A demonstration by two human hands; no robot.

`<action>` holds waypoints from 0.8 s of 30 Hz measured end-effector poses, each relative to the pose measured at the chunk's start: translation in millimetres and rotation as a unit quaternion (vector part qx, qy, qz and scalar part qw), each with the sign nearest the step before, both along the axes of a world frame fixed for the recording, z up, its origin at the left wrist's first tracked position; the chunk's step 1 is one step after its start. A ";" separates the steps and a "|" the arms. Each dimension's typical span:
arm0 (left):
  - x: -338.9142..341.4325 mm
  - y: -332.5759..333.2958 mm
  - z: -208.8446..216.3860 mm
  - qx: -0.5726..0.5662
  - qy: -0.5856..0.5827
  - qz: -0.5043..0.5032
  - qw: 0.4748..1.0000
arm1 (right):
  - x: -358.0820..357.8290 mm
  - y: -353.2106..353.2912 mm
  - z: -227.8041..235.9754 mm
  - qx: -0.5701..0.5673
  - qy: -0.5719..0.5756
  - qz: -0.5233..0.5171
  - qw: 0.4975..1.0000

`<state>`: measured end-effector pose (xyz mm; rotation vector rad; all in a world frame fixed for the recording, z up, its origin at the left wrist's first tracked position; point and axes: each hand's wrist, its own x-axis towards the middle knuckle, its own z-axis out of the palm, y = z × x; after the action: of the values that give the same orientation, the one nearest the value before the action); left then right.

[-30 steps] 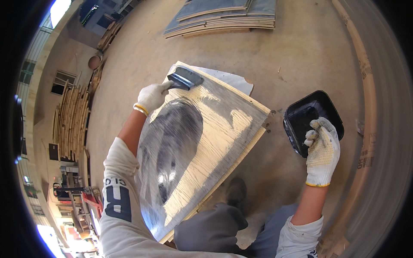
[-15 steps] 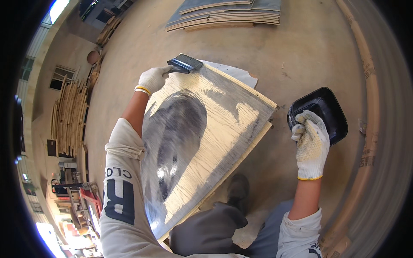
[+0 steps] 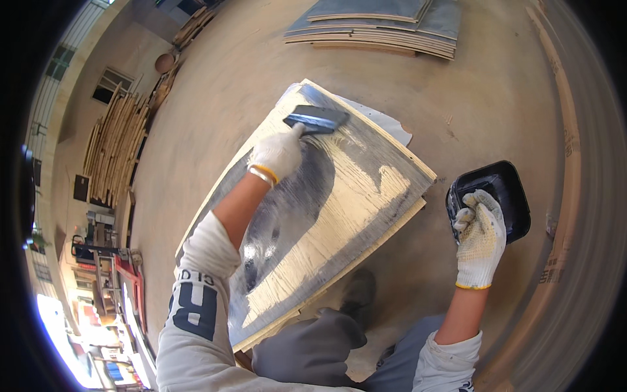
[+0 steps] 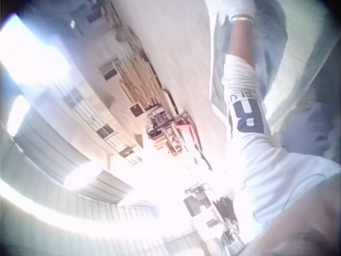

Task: The person kneels on the floor and uses a brush to apply a dark liquid to the surface of light-colored wooden boards. They repeatedly dip the brush into a small container and spread the substance evenly across the board, then set the finished board aside.

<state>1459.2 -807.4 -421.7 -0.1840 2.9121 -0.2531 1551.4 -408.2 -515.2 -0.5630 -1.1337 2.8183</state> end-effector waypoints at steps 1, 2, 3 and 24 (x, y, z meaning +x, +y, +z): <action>-9.2 -22.7 -5.5 -0.025 -0.001 0.058 0.998 | 2.4 -5.5 -1.3 -0.009 -0.004 0.012 1.000; -15.9 -45.7 -12.3 -0.021 0.011 0.063 0.998 | 3.1 -8.6 -1.7 -0.014 -0.006 0.020 1.000; -18.5 -77.3 -24.6 -0.018 0.024 0.071 0.997 | 3.1 -13.0 -2.3 -0.021 -0.007 0.031 0.999; -92.6 -39.2 -65.5 -0.120 0.081 -0.050 0.988 | -6.2 -25.8 -7.6 -0.033 0.019 0.051 0.998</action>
<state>1366.6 -846.6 -487.2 -0.0986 3.0481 -0.6359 1545.2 -434.0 -522.9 -0.4681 -1.0969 2.9487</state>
